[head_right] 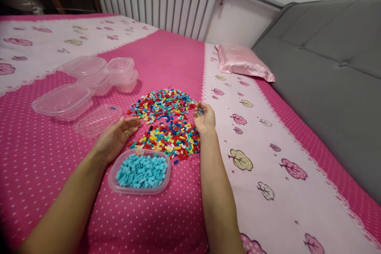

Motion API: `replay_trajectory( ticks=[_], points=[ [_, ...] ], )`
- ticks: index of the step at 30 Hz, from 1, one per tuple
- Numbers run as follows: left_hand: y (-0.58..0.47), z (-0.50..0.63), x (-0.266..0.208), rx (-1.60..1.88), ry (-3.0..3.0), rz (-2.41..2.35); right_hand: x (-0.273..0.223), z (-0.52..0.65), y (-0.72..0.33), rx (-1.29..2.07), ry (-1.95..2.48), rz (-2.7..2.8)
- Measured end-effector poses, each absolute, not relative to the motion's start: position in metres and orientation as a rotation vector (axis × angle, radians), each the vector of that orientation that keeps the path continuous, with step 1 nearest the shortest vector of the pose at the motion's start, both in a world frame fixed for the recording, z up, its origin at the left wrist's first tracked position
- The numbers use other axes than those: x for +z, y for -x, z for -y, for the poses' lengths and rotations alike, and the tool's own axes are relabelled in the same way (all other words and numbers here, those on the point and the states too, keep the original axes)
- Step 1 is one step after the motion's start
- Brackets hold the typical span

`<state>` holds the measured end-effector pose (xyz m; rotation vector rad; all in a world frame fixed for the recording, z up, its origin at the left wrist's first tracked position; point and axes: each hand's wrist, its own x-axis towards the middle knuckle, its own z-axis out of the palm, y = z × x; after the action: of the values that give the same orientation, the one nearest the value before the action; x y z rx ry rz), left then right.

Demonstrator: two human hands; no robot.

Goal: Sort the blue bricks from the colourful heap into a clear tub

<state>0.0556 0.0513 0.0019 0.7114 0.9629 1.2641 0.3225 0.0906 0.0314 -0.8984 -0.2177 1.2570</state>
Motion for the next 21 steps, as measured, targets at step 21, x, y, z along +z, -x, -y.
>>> replay_trajectory(
  ticks=[21],
  points=[
    [-0.056,-0.052,0.002,1.259,-0.720,-0.970,-0.012,-0.097,-0.320,0.336,2.182,1.491]
  ],
)
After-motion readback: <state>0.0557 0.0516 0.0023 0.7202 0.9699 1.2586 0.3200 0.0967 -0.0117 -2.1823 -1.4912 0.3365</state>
